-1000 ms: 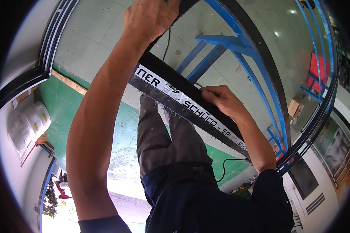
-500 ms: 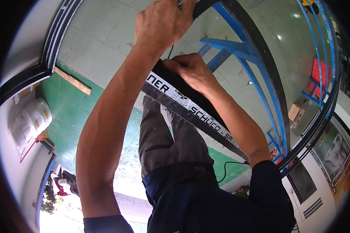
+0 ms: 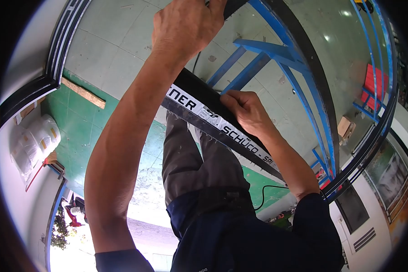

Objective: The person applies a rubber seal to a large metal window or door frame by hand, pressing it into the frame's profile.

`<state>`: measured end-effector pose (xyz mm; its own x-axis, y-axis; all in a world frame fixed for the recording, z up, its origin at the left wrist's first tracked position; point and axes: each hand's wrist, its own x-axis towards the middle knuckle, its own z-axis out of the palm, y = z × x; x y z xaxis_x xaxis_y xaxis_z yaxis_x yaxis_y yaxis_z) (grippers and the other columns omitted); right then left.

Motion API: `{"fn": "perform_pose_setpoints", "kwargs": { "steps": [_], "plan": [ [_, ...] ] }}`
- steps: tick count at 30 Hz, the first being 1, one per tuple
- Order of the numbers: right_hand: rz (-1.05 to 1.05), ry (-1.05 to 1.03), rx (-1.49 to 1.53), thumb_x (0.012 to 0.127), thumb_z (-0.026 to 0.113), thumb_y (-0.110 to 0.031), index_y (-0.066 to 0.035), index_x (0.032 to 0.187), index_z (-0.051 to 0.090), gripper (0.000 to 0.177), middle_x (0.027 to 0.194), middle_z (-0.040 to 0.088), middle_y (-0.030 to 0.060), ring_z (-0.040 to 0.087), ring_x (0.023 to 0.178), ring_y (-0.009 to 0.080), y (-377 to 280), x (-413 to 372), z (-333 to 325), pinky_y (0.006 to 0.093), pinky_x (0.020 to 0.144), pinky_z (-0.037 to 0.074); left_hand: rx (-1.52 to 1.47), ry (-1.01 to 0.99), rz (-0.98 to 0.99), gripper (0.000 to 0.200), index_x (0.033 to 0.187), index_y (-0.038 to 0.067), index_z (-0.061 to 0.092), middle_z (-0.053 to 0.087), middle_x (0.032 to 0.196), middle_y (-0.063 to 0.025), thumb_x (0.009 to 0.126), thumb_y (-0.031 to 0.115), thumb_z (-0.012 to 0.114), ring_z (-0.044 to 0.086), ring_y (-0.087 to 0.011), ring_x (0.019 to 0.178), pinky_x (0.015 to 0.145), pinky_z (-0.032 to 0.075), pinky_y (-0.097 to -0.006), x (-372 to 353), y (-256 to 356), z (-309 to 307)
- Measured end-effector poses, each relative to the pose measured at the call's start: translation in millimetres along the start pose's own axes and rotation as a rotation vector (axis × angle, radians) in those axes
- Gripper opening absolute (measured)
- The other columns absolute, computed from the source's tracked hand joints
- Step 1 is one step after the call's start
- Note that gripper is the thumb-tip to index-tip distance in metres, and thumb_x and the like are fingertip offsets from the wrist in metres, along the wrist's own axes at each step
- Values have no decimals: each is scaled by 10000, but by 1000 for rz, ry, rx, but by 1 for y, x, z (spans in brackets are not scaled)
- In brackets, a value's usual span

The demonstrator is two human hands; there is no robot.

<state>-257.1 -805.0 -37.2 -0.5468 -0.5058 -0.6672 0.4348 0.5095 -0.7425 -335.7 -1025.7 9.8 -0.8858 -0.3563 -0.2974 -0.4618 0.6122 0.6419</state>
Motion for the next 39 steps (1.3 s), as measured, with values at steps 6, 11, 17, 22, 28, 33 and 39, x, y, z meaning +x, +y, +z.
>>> {"fn": "perform_pose_setpoints", "kwargs": {
  "steps": [6,11,17,22,28,33,39],
  "plan": [
    [-45,17,29,1010,654,-200,44,890,731,283,604,554,-3,428,580,48,-12,15,11,313,511,363,19,25,24,568,952,-60,685,691,874,-289,1079,430,428,691,-419,841,791,523,-509,-2,-3,4],
    [-148,-16,-19,987,682,-190,46,916,740,253,595,604,64,452,531,84,-18,51,23,322,492,376,44,15,20,562,945,-62,679,694,869,-279,1076,427,435,690,-425,832,756,528,-521,-1,-2,2],
    [-450,106,-86,934,738,-166,47,929,747,213,678,701,176,618,532,169,-31,48,33,338,518,484,257,90,228,551,926,-62,669,683,858,-308,1062,429,458,691,-464,821,732,532,-529,7,-25,15],
    [-395,75,33,934,728,-144,47,886,750,198,623,677,161,580,485,135,-28,57,40,322,470,438,73,103,49,597,867,-62,672,670,853,-333,1052,467,466,689,-482,851,746,530,-530,1,-7,7],
    [-335,-11,-57,1005,662,-193,41,1004,755,253,750,714,50,564,660,58,-28,57,34,264,573,457,55,92,42,624,867,-70,680,666,830,-335,1050,484,458,682,-485,820,742,520,-535,1,-6,4],
    [-151,-82,-165,1025,633,-215,43,1038,738,278,715,639,27,494,660,58,-28,27,10,277,586,414,46,51,23,626,851,-79,674,665,820,-338,1052,473,460,682,-476,794,729,521,-532,4,-7,4],
    [42,-26,-19,1009,657,-238,0,1036,771,265,712,696,59,545,624,81,-13,17,8,299,580,443,40,43,43,559,866,-70,665,665,813,-307,1061,420,479,675,-450,791,744,523,-521,2,-7,5]
  ]
}}
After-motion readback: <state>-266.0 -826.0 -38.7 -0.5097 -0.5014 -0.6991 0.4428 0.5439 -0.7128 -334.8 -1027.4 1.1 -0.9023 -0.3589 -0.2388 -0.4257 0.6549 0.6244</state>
